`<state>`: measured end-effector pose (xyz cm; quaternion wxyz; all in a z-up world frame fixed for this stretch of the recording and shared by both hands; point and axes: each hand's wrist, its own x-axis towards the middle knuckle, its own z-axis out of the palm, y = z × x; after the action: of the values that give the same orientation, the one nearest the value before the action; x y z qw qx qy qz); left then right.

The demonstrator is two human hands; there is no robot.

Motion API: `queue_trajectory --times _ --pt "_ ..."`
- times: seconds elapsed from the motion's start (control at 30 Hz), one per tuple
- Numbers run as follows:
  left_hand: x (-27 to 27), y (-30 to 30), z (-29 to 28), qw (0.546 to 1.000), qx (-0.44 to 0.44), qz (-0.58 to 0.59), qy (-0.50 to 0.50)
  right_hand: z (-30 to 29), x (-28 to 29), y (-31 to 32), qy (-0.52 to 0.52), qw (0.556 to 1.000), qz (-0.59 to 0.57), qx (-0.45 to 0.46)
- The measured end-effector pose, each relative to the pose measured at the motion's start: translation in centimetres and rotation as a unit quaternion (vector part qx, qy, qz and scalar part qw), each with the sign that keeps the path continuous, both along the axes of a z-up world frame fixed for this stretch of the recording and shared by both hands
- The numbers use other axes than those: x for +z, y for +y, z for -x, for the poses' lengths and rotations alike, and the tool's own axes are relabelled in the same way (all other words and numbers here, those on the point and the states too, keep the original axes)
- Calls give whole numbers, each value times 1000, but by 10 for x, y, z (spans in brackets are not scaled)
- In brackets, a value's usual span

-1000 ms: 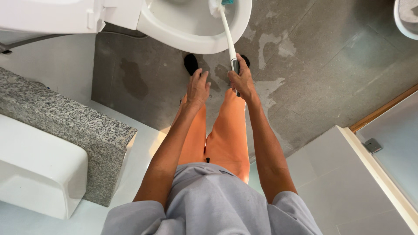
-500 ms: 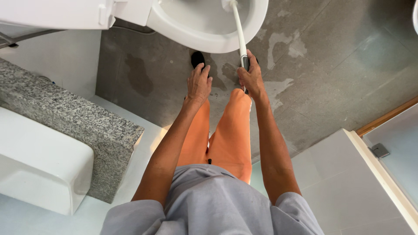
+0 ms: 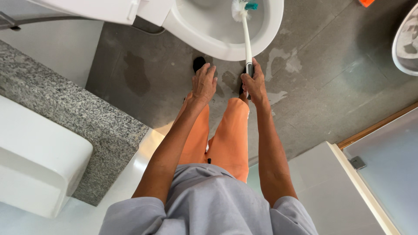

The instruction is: The person scrubs the inside of a toilet bowl with a toilet brush, moving the brush around the rim and under the rim. The person then flushes the toilet and places the brush back in its holder.

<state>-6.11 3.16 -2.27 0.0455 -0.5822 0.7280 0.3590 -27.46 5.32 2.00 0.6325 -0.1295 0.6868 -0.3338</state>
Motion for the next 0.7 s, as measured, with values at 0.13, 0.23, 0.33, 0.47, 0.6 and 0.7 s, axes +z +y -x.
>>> queue_trajectory --times 0.13,0.23,0.33,0.47,0.6,0.7 --pt "-5 -3 -13 1000 10 -2 7 -8 2 -7 4 1000 -3 -1" --pt "-4 -10 -22 999 -3 43 -7 -14 1 -13 5 1000 -14 -4" --pt "10 -21 -35 997 24 71 17 -20 1 -13 -16 999 -25 -24" --pt "54 -64 -62 964 155 206 59 -25 2 -15 -34 998 -16 -44" --pt "127 -127 -109 881 241 373 165 -27 5 -15 -111 987 -34 -108" --pt "183 -181 -147 828 216 493 157 -29 6 -17 -34 998 -18 -58"
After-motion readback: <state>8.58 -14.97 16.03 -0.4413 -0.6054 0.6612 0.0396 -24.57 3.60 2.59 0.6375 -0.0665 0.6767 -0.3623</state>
